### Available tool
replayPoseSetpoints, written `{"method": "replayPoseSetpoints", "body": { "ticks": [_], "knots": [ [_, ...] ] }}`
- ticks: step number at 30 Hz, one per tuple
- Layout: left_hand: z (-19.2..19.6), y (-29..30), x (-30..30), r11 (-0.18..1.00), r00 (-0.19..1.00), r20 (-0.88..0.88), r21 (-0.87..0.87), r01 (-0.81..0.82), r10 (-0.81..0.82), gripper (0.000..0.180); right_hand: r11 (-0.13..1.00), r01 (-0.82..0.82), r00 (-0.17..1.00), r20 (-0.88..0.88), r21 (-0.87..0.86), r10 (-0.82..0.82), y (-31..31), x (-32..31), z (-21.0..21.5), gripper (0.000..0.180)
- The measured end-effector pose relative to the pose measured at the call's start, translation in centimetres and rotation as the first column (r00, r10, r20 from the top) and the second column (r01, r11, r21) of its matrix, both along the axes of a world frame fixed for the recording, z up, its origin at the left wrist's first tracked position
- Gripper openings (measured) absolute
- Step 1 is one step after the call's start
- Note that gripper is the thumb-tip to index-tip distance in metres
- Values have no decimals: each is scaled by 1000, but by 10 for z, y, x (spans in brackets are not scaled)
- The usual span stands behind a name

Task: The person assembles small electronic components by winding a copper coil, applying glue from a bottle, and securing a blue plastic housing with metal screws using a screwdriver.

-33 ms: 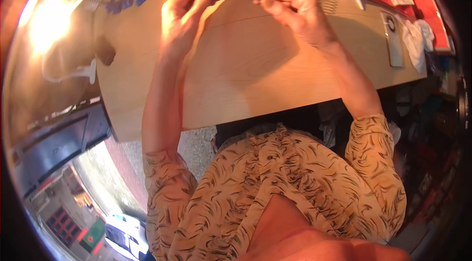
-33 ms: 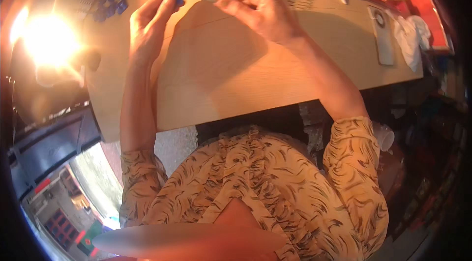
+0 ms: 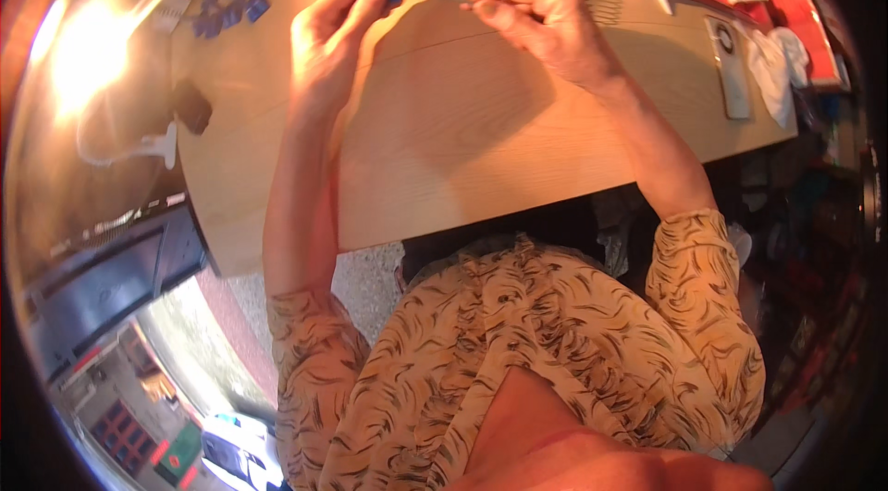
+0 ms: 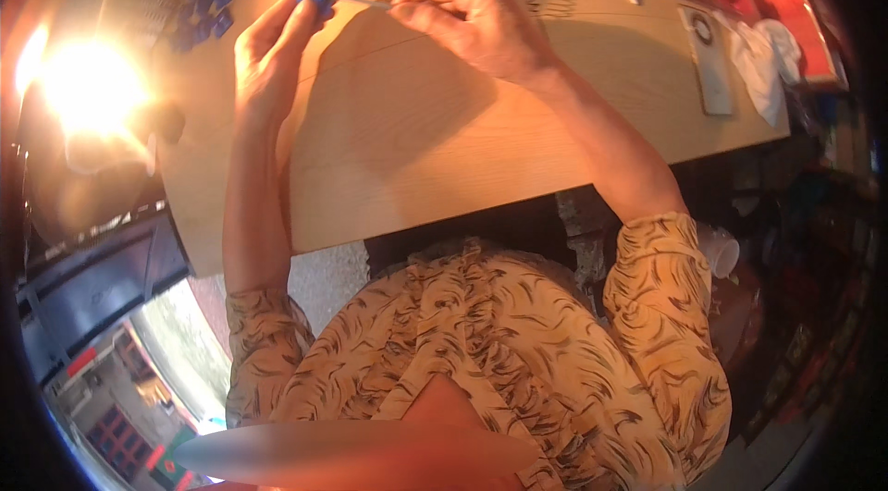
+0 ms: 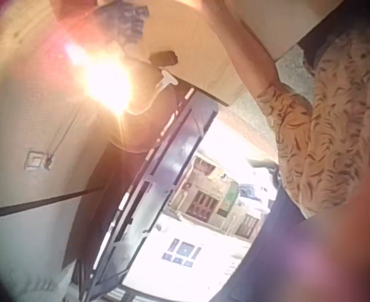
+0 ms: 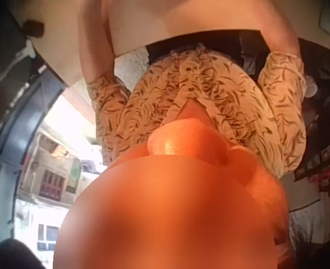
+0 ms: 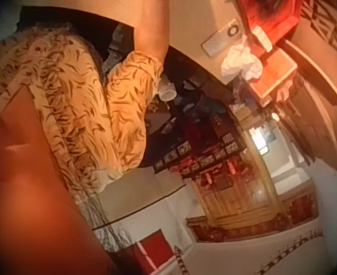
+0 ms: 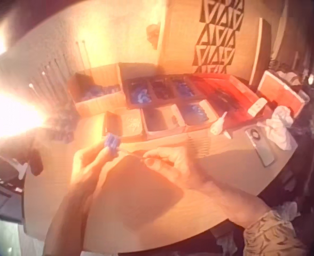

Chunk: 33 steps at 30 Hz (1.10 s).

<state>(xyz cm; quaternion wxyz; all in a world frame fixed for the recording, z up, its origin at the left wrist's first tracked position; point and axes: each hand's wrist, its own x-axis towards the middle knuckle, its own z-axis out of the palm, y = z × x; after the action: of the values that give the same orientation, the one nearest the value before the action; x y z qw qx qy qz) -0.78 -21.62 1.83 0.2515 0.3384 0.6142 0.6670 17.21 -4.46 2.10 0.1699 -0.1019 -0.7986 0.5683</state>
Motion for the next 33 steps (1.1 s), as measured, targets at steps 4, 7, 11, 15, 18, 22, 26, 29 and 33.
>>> {"method": "replayPoseSetpoints", "body": {
  "ticks": [4,7,11,15,18,22,26,29,33],
  "knots": [
    [-11,-6,-20,994,977,210,103,-39,17,33,988,16,1000,-25,155,-12,4,18,15,23],
    [-2,-14,-17,976,923,377,156,-149,80,28,910,248,968,-117,334,-221,16,55,8,23],
    [-1,-5,-6,973,789,599,231,-2,-141,28,621,552,798,-135,557,-588,60,103,-14,26],
    [-12,-5,2,974,765,609,202,106,-210,31,449,477,812,-183,755,-554,77,115,-26,27],
    [-7,0,16,976,766,611,197,98,-200,30,317,354,800,-109,880,-590,76,112,-19,30],
    [-7,-1,27,988,774,614,100,117,-154,34,376,410,907,-327,831,-267,9,53,21,41],
    [-18,-3,30,963,807,525,165,214,-270,38,623,189,952,-298,759,74,-29,1,21,41],
    [-21,0,29,966,892,371,131,224,-257,40,616,126,952,-269,778,144,-18,-13,6,38],
    [-16,-3,30,970,958,220,-114,213,-184,40,662,33,954,-221,748,201,-8,-15,-14,36]
  ]
}}
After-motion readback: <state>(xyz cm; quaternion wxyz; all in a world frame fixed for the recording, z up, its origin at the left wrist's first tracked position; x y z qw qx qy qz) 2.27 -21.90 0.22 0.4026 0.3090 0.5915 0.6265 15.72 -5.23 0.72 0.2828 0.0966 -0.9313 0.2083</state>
